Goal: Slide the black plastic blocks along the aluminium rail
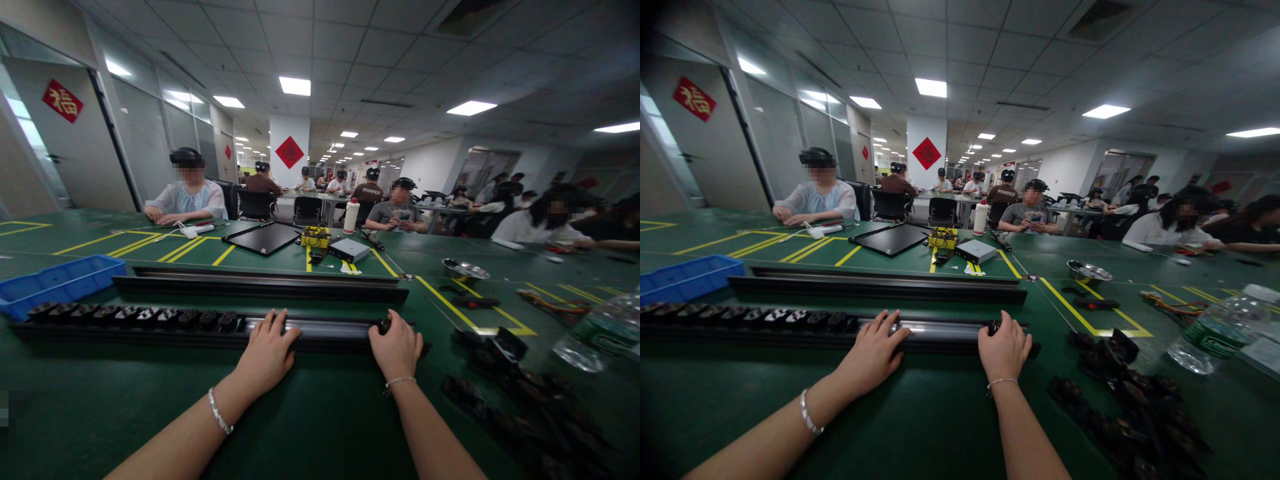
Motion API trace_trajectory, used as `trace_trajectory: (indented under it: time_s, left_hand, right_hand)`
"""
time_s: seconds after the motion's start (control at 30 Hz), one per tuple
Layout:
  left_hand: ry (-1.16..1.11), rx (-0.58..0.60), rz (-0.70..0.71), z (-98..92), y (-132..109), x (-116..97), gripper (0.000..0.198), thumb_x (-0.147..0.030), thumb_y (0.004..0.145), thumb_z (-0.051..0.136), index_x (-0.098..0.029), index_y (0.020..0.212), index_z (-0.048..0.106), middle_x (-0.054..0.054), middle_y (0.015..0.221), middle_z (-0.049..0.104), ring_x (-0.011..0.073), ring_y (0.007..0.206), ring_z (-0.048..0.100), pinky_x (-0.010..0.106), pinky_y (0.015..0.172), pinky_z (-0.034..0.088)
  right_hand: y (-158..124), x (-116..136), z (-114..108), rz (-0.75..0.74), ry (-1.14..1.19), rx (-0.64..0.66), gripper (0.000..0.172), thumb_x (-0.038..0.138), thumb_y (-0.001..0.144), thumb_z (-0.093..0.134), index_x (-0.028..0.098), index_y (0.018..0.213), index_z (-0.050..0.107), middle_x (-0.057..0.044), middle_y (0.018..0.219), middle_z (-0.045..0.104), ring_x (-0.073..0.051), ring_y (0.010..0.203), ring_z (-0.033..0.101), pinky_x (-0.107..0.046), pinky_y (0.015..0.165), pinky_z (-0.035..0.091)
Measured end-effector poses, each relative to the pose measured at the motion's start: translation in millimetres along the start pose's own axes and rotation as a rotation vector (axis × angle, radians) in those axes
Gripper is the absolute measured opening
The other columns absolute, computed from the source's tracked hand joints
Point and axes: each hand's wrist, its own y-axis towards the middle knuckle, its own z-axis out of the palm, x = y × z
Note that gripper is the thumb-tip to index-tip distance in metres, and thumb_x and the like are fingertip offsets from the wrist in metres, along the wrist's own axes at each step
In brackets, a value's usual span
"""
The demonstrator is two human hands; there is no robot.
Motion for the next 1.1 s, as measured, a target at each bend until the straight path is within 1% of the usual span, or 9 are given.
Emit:
trace_trajectory:
  time_s: [0.17, 0.4, 0.83, 1.0, 1.1]
  left_hand:
    - [-0.002, 0.001, 0.002, -0.3, 0, -1, 0.039, -0.027, 0.079, 0.054, -0.031, 0.117, 0.053, 0.011, 0.143, 0.037, 0.0351, 0.133, 0.028, 0.051, 0.102, 0.028]
    - [-0.003, 0.002, 0.000, 0.5, 0, 0, 0.039, -0.028, 0.078, 0.054, -0.032, 0.118, 0.053, 0.010, 0.144, 0.036, 0.0348, 0.134, 0.027, 0.051, 0.102, 0.029]
    - [0.002, -0.022, 0.004, 2.7, 0, 0, 0.039, -0.028, 0.078, 0.054, -0.031, 0.117, 0.054, 0.010, 0.143, 0.037, 0.0350, 0.133, 0.028, 0.051, 0.101, 0.030]
    - [0.000, -0.013, 0.001, 1.6, 0, 0, 0.039, -0.028, 0.078, 0.054, -0.032, 0.117, 0.054, 0.010, 0.143, 0.038, 0.0350, 0.133, 0.028, 0.051, 0.101, 0.030]
    - [-0.007, -0.007, 0.000, 1.1, 0, 0, 0.039, -0.028, 0.078, 0.054, -0.032, 0.117, 0.054, 0.009, 0.143, 0.037, 0.0347, 0.133, 0.028, 0.051, 0.102, 0.029]
  right_hand:
    - [1, -1, 1, 0.001, 0.021, -0.007, 0.055, 0.034, 0.078, 0.041, 0.011, 0.127, 0.046, -0.013, 0.124, 0.056, -0.026, 0.122, 0.042, -0.045, 0.109, 0.011]
    - [1, -1, 2, 0.005, 0.073, -0.040, 0.053, 0.031, 0.075, 0.043, 0.011, 0.124, 0.048, -0.011, 0.121, 0.058, -0.025, 0.119, 0.045, -0.044, 0.109, 0.010]
    - [5, -7, 4, 0.008, 0.114, -0.073, 0.046, 0.027, 0.075, 0.043, 0.013, 0.118, 0.052, -0.009, 0.114, 0.062, -0.024, 0.113, 0.049, -0.043, 0.107, 0.016]
    - [6, -11, 6, 0.026, 0.072, -0.106, 0.050, 0.034, 0.075, 0.045, 0.013, 0.120, 0.051, -0.013, 0.120, 0.058, -0.026, 0.119, 0.045, -0.046, 0.107, 0.014]
    - [6, -12, 5, 0.031, 0.055, -0.102, 0.052, 0.034, 0.075, 0.044, 0.012, 0.122, 0.049, -0.014, 0.121, 0.056, -0.026, 0.121, 0.042, -0.046, 0.108, 0.013]
